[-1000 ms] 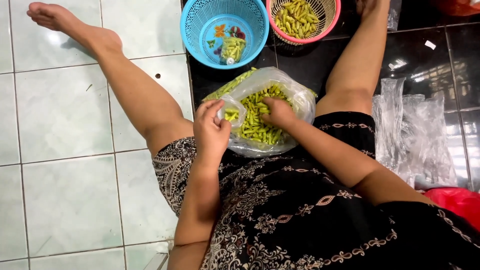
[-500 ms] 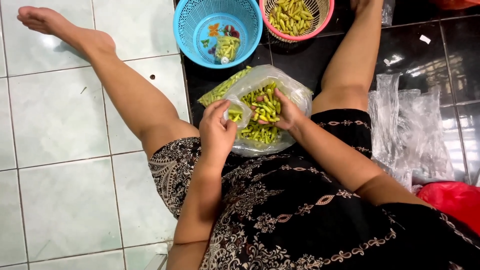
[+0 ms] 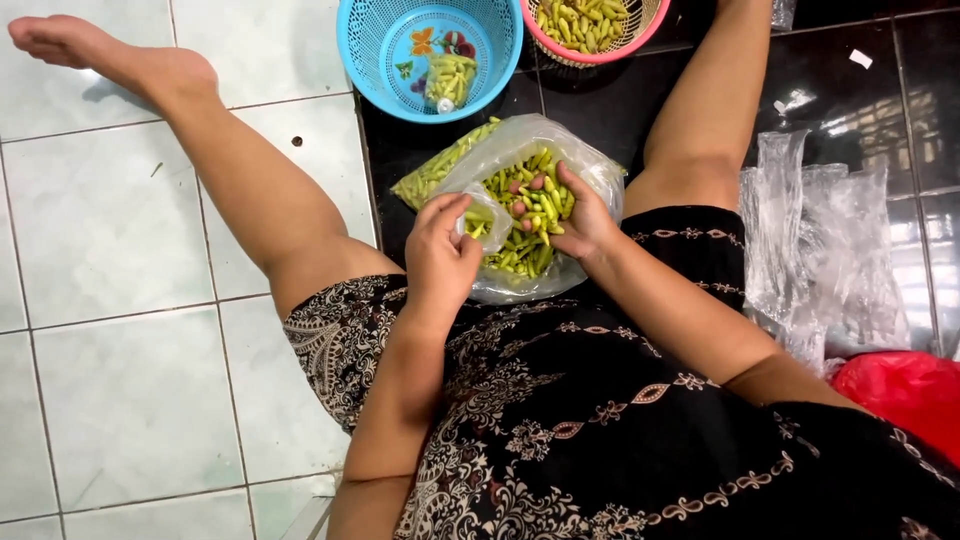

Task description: The person sits on the floor and sorts green chilies by hand, placing them into small plastic bags. The person reaches into larger bags and baskets to gather more chilies, filling and then tying the individual plastic bags.

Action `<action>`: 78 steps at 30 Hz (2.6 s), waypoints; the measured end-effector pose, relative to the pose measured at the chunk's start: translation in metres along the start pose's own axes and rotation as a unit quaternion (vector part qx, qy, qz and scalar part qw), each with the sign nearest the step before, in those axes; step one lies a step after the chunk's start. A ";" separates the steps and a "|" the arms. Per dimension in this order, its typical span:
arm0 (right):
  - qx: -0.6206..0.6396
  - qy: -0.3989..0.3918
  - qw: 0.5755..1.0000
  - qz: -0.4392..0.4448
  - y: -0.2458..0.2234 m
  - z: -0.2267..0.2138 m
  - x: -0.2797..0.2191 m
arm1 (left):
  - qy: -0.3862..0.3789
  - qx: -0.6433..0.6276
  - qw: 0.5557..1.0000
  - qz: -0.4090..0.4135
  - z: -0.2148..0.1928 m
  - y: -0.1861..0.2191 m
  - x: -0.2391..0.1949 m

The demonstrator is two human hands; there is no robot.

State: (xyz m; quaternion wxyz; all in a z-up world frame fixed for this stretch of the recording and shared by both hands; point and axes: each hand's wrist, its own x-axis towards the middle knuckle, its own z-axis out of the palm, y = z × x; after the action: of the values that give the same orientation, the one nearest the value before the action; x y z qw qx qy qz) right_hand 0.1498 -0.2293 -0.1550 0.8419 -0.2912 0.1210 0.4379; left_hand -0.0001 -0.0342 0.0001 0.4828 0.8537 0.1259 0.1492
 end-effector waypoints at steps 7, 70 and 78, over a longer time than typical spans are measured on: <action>0.023 -0.032 0.994 -0.098 -0.024 0.086 -0.050 | -0.007 0.006 1.000 0.014 0.017 0.010 0.004; -0.910 -0.080 0.387 -0.123 0.021 0.041 -0.019 | 0.122 0.004 0.992 0.027 -0.002 -0.059 0.017; -0.988 -0.117 0.085 -0.047 0.050 0.024 -0.015 | 0.048 0.009 0.999 0.001 0.011 -0.069 0.010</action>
State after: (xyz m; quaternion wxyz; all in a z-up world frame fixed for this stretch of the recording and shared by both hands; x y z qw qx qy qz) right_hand 0.0992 -0.2021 -0.1484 -0.1817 -0.8116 -0.5344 0.1510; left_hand 0.0086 -0.0046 -0.0639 0.4682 0.8501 0.1494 0.1891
